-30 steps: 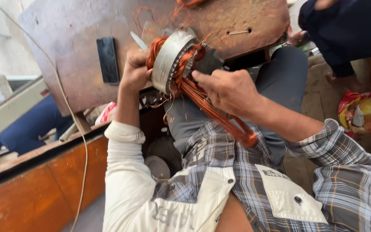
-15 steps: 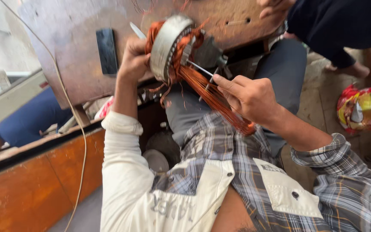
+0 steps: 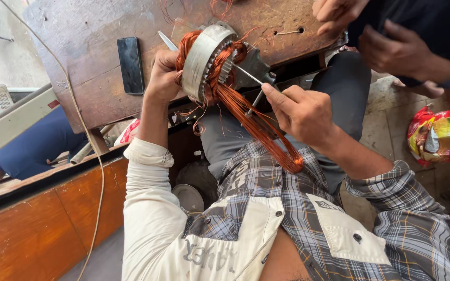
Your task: The person winds copper wire around a motor stator, using a screwdriver to tuck the wire into slots and hands to guide and secure the winding. A second person assists by holding the wire bundle.
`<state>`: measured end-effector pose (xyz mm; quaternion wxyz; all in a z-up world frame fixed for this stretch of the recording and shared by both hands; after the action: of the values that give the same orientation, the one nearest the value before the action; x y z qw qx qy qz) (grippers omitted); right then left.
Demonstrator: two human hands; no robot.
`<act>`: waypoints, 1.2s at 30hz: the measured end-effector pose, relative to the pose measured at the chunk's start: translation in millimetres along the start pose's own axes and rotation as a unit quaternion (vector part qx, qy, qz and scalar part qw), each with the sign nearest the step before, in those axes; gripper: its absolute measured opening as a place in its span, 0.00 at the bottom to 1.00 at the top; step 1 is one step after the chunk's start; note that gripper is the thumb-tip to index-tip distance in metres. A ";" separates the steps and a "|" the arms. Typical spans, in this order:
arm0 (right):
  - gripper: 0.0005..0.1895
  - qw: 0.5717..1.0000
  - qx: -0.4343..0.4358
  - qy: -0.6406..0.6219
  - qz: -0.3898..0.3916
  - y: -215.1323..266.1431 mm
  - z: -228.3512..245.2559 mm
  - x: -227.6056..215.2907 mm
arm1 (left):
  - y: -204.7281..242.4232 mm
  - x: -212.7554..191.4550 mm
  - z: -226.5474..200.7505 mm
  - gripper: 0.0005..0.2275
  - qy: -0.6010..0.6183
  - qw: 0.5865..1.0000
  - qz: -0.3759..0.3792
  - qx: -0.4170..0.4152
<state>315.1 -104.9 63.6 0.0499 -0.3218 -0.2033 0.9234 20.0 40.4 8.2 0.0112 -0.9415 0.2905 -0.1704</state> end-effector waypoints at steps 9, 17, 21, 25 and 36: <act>0.21 0.998 -0.030 0.056 0.016 4.4 -5.9 3.3 | -7.9 15.7 -18.2 0.14 -0.123 0.992 0.026 0.023; 0.23 0.996 -0.052 0.071 0.009 2.0 -7.7 0.4 | -16.9 25.9 -26.7 0.19 -0.146 0.985 0.082 0.049; 0.23 0.996 -0.053 0.070 0.011 4.2 -9.7 0.1 | -14.1 23.4 -20.1 0.17 -0.112 0.991 0.065 0.019; 0.21 0.996 -0.057 0.069 0.014 0.3 -8.7 0.9 | -11.3 23.1 -22.5 0.13 -0.143 0.989 0.049 0.006; 0.17 0.993 -0.026 0.101 0.061 -38.2 6.5 2.5 | -7.9 22.3 -22.6 0.16 -0.134 0.990 0.051 0.004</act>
<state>307.7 -71.7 82.3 0.0053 -0.4268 -0.2007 0.8818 34.2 36.4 37.5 0.0629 -0.9396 0.3336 -0.0431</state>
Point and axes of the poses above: each hand's wrist, its own y-axis away from the middle knuckle, its own x-axis out of the palm, z = x × y, the point moved 6 cm from there along -y, towards the middle knuckle, and after that the axes turned 12 degrees about x, right-handed, at the moved point
